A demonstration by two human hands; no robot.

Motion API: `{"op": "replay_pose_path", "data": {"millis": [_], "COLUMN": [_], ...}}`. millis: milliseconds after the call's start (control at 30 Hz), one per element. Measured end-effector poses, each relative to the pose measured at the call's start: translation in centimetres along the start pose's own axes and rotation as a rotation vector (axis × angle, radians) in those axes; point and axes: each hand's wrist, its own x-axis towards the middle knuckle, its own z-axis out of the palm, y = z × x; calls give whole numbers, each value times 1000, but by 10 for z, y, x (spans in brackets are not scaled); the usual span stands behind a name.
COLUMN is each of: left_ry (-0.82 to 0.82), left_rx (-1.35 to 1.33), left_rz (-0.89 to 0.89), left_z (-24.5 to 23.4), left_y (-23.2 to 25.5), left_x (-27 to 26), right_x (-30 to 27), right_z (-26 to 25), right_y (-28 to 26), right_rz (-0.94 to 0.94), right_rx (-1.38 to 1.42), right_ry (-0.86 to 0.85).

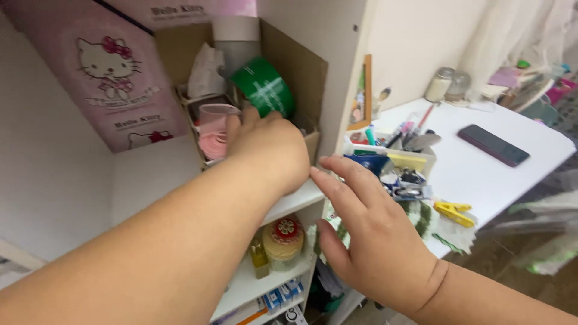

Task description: Organizing and tidying various items on white cubby-style shelves, including books, snacks, and personal care products.

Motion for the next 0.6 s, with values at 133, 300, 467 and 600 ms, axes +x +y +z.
{"op": "replay_pose_path", "data": {"millis": [133,300,467,600], "left_ry": [-54,751,902,507], "left_rx": [80,127,-116,-308], "left_rz": [-31,129,393,518], "left_z": [3,56,55,71], "left_y": [10,5,28,73], "left_x": [-8,-37,-65,-71], "right_x": [-20,-56,-94,-115], "right_z": [-9,-16,-10,-14], "right_y": [-1,11,54,100], "right_rz": [-20,133,144,158], "right_rx": [-8,-33,-48,-32], "right_ry": [-30,-68,-115,-125]}}
